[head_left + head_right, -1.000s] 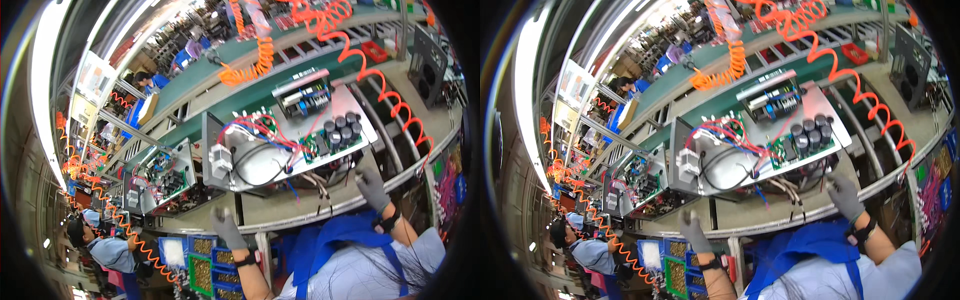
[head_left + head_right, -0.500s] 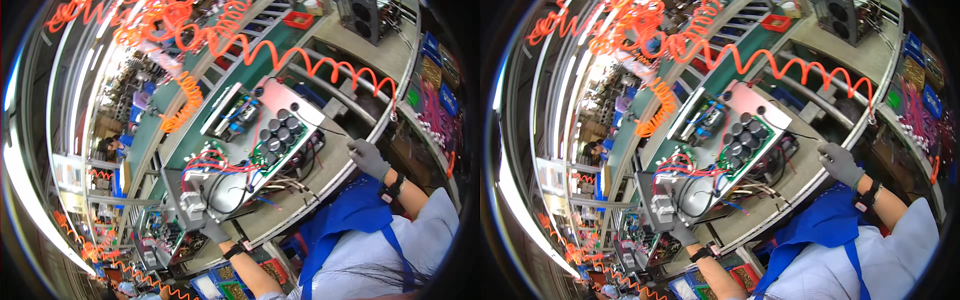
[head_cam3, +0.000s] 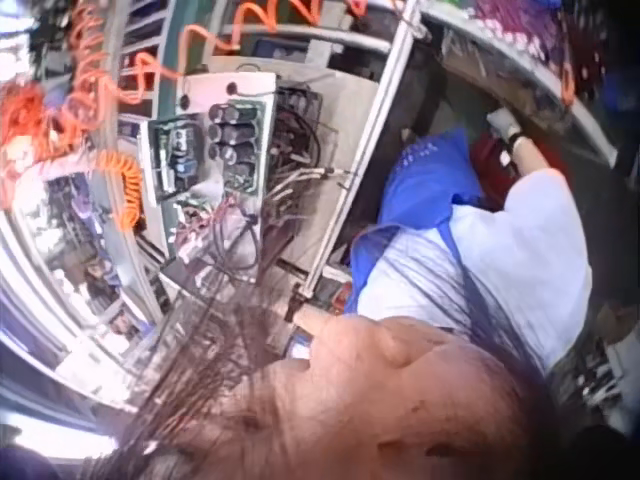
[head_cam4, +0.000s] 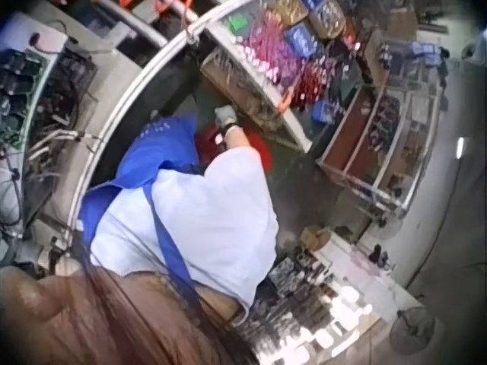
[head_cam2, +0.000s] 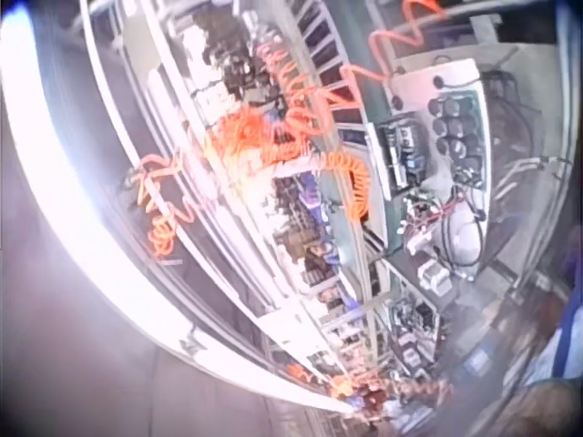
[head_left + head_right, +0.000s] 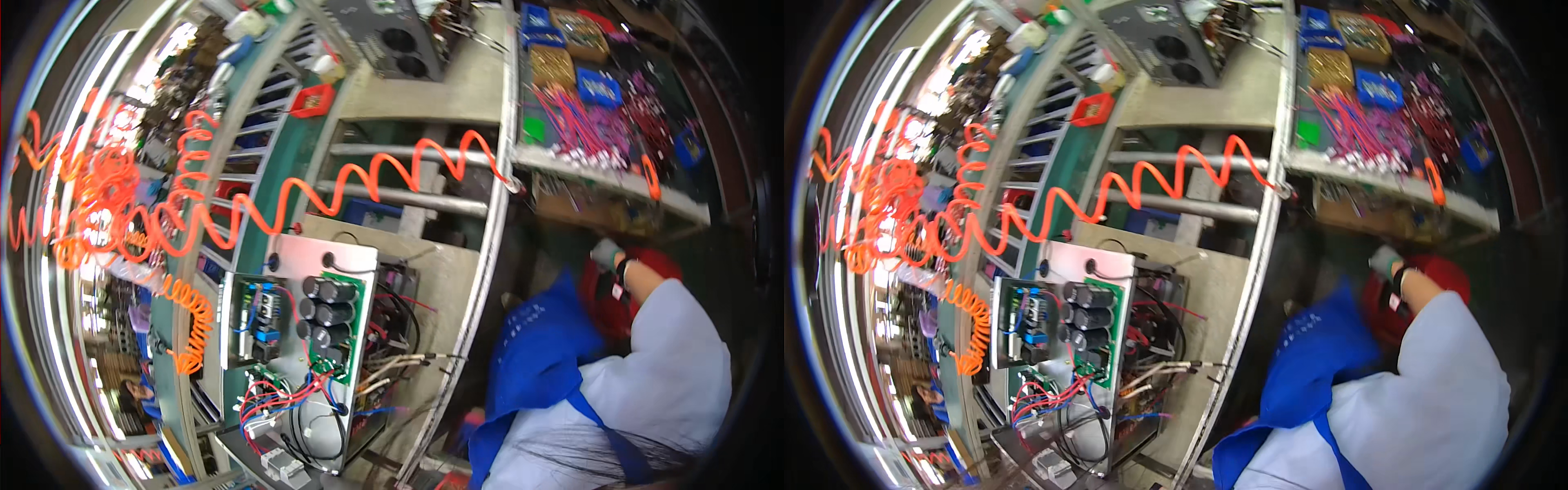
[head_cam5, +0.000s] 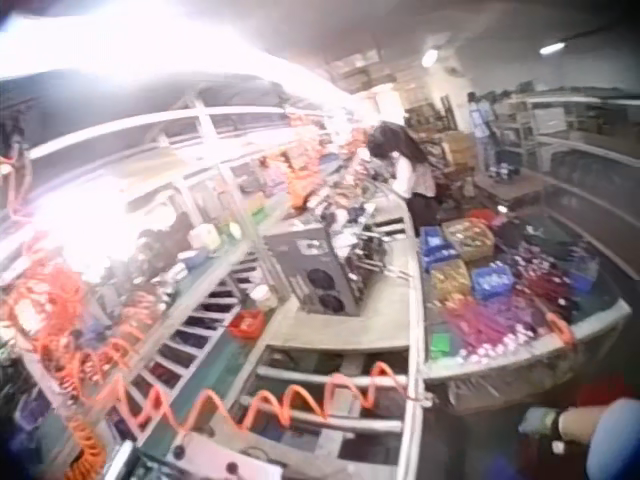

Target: Assembling an electronic unit on a production line using an air tool and connecting wires.

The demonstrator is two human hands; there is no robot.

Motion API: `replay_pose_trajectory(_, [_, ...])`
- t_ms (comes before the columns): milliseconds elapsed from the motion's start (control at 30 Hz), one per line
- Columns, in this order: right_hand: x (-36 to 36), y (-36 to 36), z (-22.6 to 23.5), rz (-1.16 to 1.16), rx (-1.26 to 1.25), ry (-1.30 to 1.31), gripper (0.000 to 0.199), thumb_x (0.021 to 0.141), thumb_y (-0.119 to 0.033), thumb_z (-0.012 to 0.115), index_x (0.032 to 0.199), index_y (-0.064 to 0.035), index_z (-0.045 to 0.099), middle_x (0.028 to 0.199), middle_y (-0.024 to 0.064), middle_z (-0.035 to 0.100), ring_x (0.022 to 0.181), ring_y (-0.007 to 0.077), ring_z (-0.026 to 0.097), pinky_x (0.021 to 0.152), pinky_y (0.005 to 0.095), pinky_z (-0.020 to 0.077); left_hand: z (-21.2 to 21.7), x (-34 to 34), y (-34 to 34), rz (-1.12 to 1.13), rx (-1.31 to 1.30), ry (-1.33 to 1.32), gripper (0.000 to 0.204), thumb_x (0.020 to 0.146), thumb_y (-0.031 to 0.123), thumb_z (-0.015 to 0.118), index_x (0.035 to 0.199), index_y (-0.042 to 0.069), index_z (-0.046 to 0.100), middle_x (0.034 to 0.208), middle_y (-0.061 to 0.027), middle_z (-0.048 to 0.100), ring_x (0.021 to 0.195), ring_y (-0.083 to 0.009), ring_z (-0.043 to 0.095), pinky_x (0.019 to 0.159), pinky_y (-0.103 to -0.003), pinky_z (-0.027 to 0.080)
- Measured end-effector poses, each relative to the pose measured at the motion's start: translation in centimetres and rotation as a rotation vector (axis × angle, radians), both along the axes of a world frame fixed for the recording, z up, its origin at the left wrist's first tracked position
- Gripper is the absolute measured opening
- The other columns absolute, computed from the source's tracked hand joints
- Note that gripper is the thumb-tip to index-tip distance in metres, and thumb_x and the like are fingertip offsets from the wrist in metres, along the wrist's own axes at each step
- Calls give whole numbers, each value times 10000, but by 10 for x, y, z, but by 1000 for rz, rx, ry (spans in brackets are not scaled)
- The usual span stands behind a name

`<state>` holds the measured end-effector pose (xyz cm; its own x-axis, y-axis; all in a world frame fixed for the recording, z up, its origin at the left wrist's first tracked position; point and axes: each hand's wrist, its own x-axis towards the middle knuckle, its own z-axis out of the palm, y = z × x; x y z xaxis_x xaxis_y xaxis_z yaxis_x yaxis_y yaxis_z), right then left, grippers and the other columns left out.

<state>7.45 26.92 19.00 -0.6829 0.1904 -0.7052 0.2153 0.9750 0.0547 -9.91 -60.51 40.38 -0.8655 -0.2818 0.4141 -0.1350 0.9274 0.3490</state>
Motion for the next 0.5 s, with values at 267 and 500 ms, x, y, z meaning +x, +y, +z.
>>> replay_pose_trajectory(267, [34,-19,32,-946,-150,306,283,776,-261,624,902,-13,676,825,191,676,764,320,672,706,429,529,18,39,-44,-34,367,-151,266,846,122,526,1088,84,629,998,-75,642,824,-174,586,697,-341,435])
replay_pose_trajectory(500, [121,49,-50,-1163,121,45,848,781,-567,613,1405,-41,383,1409,244,407,1301,381,405,1088,437,323,47,102,-11,222,39,-89,200,806,101,552,975,50,647,885,-94,654,757,-212,602,645,-372,448])
